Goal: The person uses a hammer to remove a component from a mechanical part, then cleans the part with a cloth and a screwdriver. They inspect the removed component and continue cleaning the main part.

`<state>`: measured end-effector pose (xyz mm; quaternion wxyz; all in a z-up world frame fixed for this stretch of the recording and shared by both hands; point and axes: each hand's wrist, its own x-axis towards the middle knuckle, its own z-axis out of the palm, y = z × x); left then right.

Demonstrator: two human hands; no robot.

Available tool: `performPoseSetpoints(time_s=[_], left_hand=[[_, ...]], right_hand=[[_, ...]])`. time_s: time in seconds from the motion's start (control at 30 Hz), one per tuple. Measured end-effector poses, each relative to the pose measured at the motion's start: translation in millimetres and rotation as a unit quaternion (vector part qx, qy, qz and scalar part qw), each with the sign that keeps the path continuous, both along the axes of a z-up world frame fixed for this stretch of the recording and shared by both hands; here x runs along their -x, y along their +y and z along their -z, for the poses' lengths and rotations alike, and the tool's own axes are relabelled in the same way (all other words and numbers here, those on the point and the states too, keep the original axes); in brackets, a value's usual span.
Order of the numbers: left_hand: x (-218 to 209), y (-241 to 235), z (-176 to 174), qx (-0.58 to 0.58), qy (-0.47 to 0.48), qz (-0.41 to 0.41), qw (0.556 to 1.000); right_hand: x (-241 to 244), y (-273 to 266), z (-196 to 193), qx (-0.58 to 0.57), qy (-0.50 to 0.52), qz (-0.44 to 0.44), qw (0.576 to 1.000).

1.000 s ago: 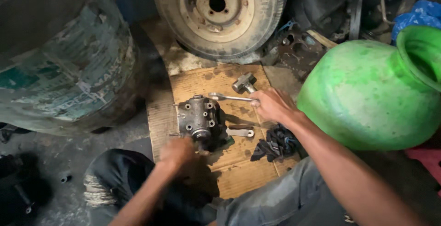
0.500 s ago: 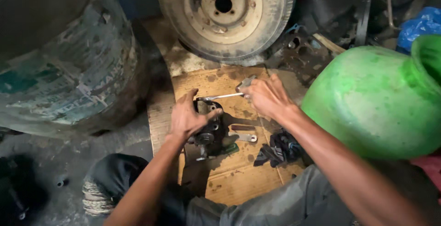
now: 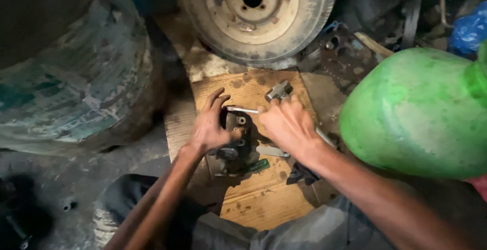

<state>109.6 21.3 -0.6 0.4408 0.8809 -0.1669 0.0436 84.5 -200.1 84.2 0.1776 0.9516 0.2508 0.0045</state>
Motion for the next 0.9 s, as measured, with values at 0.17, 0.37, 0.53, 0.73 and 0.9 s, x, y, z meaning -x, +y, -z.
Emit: performPoseSetpoints(time_s=[0.17, 0.37, 0.53, 0.73, 0.9], left_hand=[[4.1, -0.4, -0.9, -0.037, -0.006, 0.004, 0.999], [5.6, -1.7, 0.2, -0.07, 0.019, -0.003, 0.997], [5.4, 0.8, -7.4, -0.09, 0.078, 0.001, 0.993], [4.0, 1.7, -4.2, -0.013, 0.071, -0.018, 0.997], [-19.1, -5.6, 7.3, -0.003, 0.165, -0.076, 0.983]], right_hand=[[-30.4, -24.3, 23.8, -0.151, 0.155, 0.114, 0.97], [-40.7, -43.8, 64.7, -0.215, 0.154, 0.123, 0.957], [-44.6, -37.3, 80.4, -0.141, 0.182, 0.17, 0.958], [-42.4, -46.9, 98.2, -0.122, 0.201, 0.241, 0.941], [-29.7, -107.4, 91.3, -0.102, 0.269, 0.273, 0.918]])
